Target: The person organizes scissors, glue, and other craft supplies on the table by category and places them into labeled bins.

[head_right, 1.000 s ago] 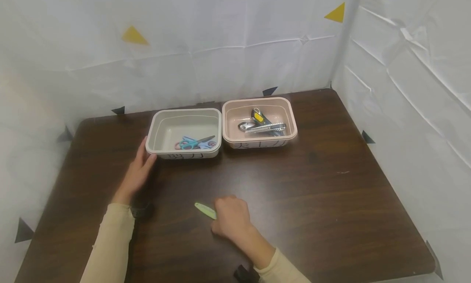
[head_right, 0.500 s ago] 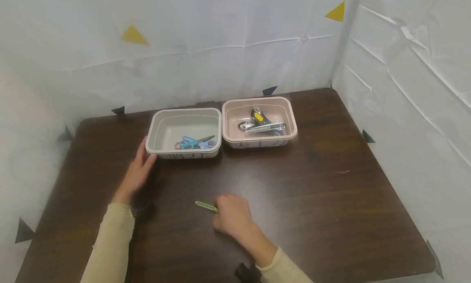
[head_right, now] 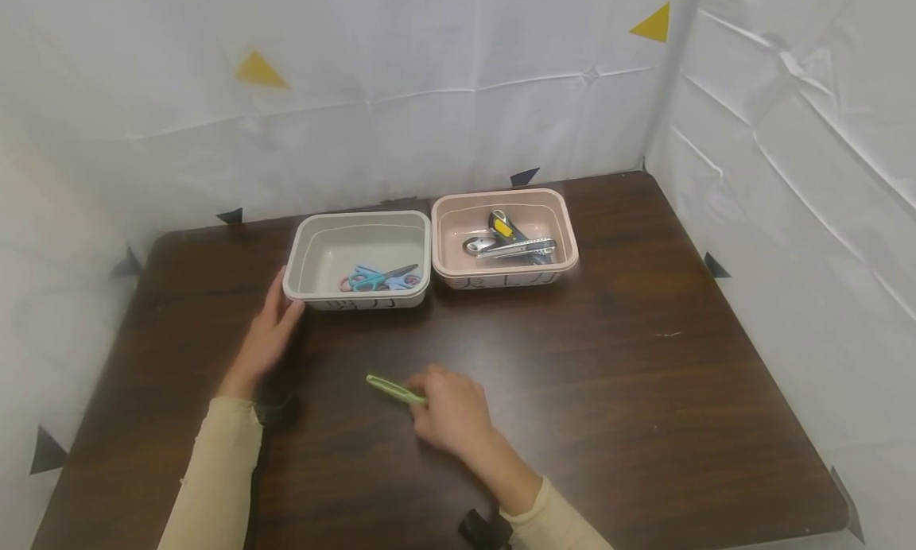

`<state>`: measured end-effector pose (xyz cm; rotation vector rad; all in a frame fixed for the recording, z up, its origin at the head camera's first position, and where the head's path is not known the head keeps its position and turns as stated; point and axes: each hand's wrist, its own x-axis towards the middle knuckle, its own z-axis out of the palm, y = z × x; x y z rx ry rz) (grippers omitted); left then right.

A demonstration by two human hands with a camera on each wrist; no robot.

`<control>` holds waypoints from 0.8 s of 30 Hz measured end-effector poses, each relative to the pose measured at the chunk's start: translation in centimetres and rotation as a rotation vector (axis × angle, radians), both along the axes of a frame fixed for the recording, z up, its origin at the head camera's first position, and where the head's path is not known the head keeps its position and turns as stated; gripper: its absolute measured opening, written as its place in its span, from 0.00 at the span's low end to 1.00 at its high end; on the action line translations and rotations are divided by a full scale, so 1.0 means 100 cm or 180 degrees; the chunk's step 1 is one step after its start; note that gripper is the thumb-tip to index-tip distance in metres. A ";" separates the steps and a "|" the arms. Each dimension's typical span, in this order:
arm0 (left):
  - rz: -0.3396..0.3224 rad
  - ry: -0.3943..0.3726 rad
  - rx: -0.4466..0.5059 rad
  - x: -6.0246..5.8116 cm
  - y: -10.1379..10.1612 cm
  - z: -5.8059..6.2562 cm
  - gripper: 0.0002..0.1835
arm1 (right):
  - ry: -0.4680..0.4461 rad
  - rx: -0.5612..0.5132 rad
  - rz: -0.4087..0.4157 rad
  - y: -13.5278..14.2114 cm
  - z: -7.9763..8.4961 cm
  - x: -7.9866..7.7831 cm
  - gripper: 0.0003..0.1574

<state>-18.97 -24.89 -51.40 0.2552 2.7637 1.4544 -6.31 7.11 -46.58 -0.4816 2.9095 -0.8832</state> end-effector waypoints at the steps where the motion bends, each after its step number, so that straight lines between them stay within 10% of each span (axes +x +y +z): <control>1: -0.0001 0.0000 0.0005 0.000 0.000 0.000 0.38 | -0.0011 -0.0067 -0.0013 0.000 0.001 -0.001 0.14; 11: -0.0013 0.0023 0.0025 0.000 0.000 -0.001 0.38 | -0.0441 -0.1044 -0.0228 0.001 0.010 -0.013 0.13; 24: -0.0004 0.0015 0.0006 0.000 0.001 0.001 0.38 | -0.0413 -0.1382 -0.0151 -0.006 0.015 -0.027 0.18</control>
